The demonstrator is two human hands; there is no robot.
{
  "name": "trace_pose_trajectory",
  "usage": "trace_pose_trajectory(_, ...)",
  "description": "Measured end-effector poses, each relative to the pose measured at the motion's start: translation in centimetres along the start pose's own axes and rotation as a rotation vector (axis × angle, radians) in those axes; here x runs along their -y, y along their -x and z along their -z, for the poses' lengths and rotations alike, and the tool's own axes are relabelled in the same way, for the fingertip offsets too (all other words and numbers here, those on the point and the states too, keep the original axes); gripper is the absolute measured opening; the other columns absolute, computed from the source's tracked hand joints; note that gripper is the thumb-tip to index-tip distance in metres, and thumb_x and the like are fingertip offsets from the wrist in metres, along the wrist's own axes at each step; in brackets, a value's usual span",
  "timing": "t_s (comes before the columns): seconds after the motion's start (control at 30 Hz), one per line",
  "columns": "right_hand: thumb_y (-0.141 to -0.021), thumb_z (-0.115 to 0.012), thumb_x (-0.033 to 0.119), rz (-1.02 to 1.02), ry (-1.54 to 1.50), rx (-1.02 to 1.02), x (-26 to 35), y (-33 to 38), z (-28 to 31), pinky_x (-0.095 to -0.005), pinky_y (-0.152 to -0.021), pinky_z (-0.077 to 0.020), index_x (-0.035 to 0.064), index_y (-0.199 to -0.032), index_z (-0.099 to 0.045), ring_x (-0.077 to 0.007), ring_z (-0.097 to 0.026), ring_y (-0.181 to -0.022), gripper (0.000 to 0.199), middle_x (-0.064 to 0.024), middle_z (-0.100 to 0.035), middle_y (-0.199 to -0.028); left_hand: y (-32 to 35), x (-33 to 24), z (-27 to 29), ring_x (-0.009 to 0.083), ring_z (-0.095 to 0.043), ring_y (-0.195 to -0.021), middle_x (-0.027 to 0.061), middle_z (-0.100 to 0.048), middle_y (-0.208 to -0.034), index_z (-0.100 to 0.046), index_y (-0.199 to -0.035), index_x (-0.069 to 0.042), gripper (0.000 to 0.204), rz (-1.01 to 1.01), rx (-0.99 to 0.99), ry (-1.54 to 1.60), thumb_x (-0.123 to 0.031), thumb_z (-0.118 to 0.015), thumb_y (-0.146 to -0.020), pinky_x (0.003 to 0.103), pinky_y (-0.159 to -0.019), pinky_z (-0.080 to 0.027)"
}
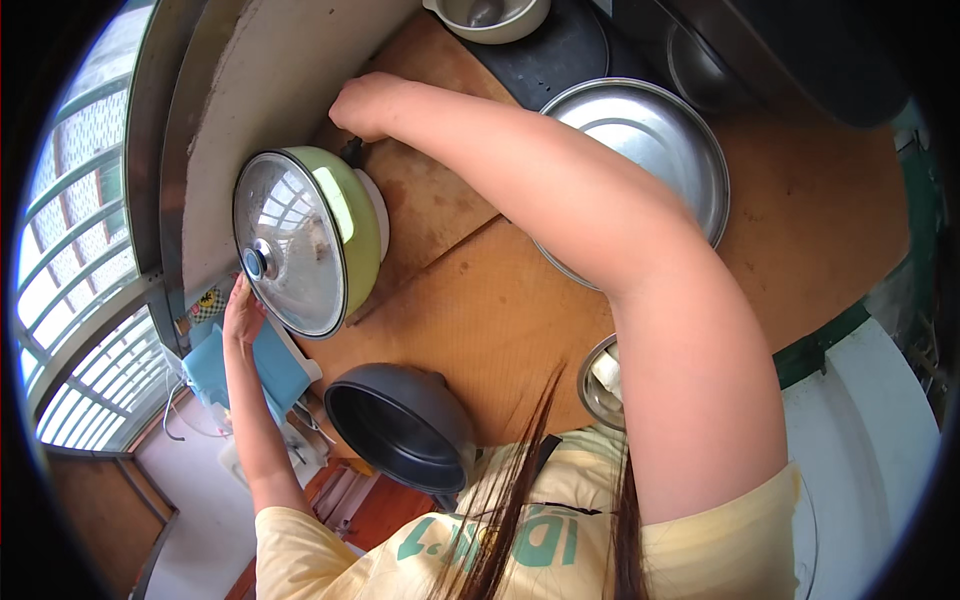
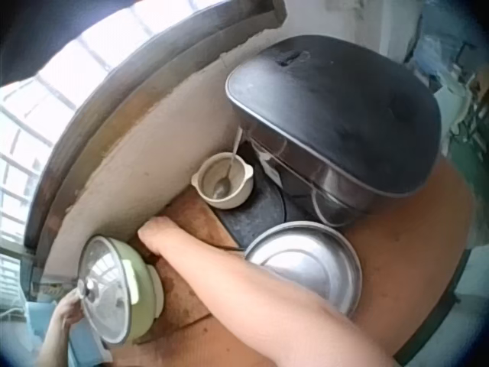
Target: The person washes a black frying pan under a wall-mounted tap, rinses it, and places it on the kitchen counter. They then open a container of white cubes, transfer some into a metal bowl, and place the bowl on the counter.
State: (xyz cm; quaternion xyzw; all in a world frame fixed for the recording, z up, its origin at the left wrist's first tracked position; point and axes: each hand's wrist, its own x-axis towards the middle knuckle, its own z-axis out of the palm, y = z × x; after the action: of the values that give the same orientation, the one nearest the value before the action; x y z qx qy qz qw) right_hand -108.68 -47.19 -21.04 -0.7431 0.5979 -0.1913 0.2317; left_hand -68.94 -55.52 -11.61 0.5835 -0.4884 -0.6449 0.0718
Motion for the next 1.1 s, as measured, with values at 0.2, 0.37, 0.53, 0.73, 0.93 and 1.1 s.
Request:
trace_pose_trajectory(0.2, -0.069, -0.055, 0.006, 0.051, 0.059, -0.006, -0.2, -1.1, -0.4, -0.0366, -0.07, -0.0484, 0.0075, -0.078, -0.064, -0.0264, -0.058, -0.085, 0.013, -0.0096, -0.062, -0.088, 0.6, -1.0, -3.8, 0.0081, -0.054, -0.08, -0.0012, -0.057, -0.098, -0.048, -0.112, -0.008, 0.03, -0.022, -0.112, 0.043, -0.024, -0.05, -0.087, 0.023, -0.063, -0.044)
trace_pose_trajectory(0.37, -0.066, -0.055, 0.006, 0.238, 0.163, -0.211, -0.9, -0.3, -1.6, -0.0383, -0.066, -0.0483, 0.0067, -0.07, -0.063, -0.0282, -0.059, -0.078, 0.009, -0.0114, -0.061, -0.077, 0.5, -1.2, -2.3, 0.0081, -0.054, -0.079, -0.0003, -0.057, -0.098, -0.049, -0.11, -0.008, 0.027, 0.004, 0.062, 0.063, -0.023, -0.048, -0.088, 0.022, -0.064, -0.045)
trace_pose_trajectory(0.53, -0.065, -0.058, 0.007, 0.154, 0.075, -0.098, -0.6, -0.4, -0.6, -0.0388, -0.065, -0.0478, 0.0072, -0.071, -0.064, -0.029, -0.059, -0.075, 0.008, -0.0118, -0.061, -0.074, 0.3, -1.5, -2.5, 0.0089, -0.055, -0.079, 0.0008, -0.057, -0.098, -0.049, -0.109, -0.006, 0.026, -0.002, 0.065, 0.056, -0.021, -0.047, -0.089, 0.022, -0.064, -0.045)
trace_pose_trajectory(0.73, -0.066, -0.063, 0.012, 0.089, 0.02, 0.049, -0.3, -0.9, 0.1, -0.0398, -0.066, -0.0469, 0.0072, -0.076, -0.065, -0.029, -0.059, -0.077, 0.011, -0.0122, -0.062, -0.079, 0.5, -1.7, -2.6, 0.01, -0.056, -0.081, 0.002, -0.057, -0.099, -0.047, -0.11, -0.005, 0.027, 0.013, 0.088, 0.063, -0.021, -0.048, -0.088, 0.023, -0.066, -0.046)
trace_pose_trajectory(0.93, -0.067, -0.064, 0.014, 0.081, 0.023, -0.011, -0.4, -0.7, -0.3, -0.039, -0.068, -0.0465, 0.0077, -0.079, -0.066, -0.0281, -0.059, -0.081, 0.013, -0.0114, -0.062, -0.081, 0.1, -1.4, -2.2, 0.0082, -0.054, -0.073, 0.0003, -0.057, -0.094, -0.047, -0.11, -0.006, 0.027, 0.017, 0.066, 0.084, -0.021, -0.049, -0.087, 0.021, -0.058, -0.044)
trace_pose_trajectory(1.1, -0.069, -0.063, 0.014, 0.037, -0.01, 0.07, 0.6, -0.2, 0.6, -0.0376, -0.071, -0.0469, 0.0095, -0.083, -0.066, -0.0271, -0.058, -0.085, 0.016, -0.0099, -0.063, -0.083, 0.1, -0.9, -1.7, 0.0079, -0.054, -0.073, -0.0001, -0.058, -0.094, -0.048, -0.11, -0.007, 0.026, 0.028, 0.054, 0.093, -0.021, -0.049, -0.087, 0.02, -0.057, -0.044)
